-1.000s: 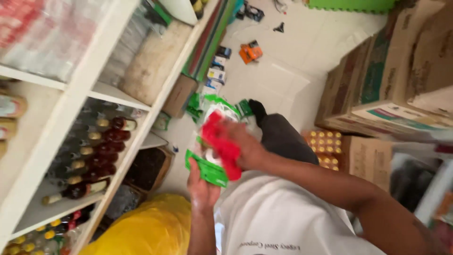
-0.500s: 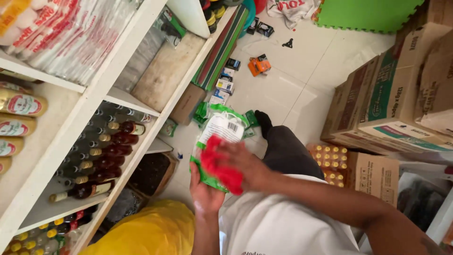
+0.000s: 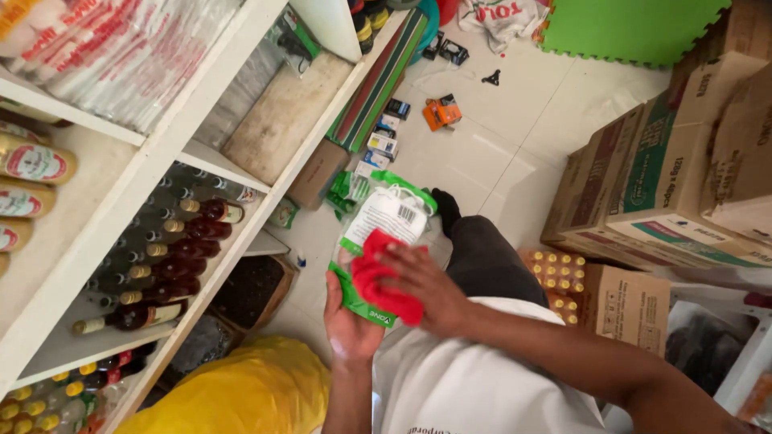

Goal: The person wipes packaged products clean with a cloth, holding each package with one hand and wiping with the other, then places the cleaned packages onto a shelf.

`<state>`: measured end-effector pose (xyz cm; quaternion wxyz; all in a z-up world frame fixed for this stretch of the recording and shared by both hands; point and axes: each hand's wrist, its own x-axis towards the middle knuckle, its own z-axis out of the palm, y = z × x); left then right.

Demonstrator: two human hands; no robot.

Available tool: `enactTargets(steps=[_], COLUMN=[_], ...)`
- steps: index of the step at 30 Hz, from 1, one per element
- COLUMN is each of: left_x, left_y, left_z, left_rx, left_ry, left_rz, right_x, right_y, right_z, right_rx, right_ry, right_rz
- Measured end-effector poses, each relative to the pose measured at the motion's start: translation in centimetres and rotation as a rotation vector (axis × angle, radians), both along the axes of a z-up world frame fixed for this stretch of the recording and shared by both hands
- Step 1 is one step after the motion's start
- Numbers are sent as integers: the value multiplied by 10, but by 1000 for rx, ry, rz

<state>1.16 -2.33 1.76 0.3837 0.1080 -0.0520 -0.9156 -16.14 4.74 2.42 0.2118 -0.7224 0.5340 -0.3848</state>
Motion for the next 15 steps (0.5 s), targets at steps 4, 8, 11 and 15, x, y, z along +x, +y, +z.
enactTargets(steps=[4, 8, 11, 15], left_x=[1, -5, -7, 0], left_y=[1, 0, 0, 1], left_z=[19, 24, 15, 6], left_rx=[-6, 97, 85, 37], left_ry=[65, -116, -120, -60], left_rz=[-15, 50, 72, 16], right_x=[-33, -49, -26, 8], right_y=[-15, -19, -4, 15], right_z=[-23, -48, -51, 1], right_rx=[-145, 2, -75, -26], right_ry=[61, -70, -83, 21], right_rz=[-93, -506, -462, -74])
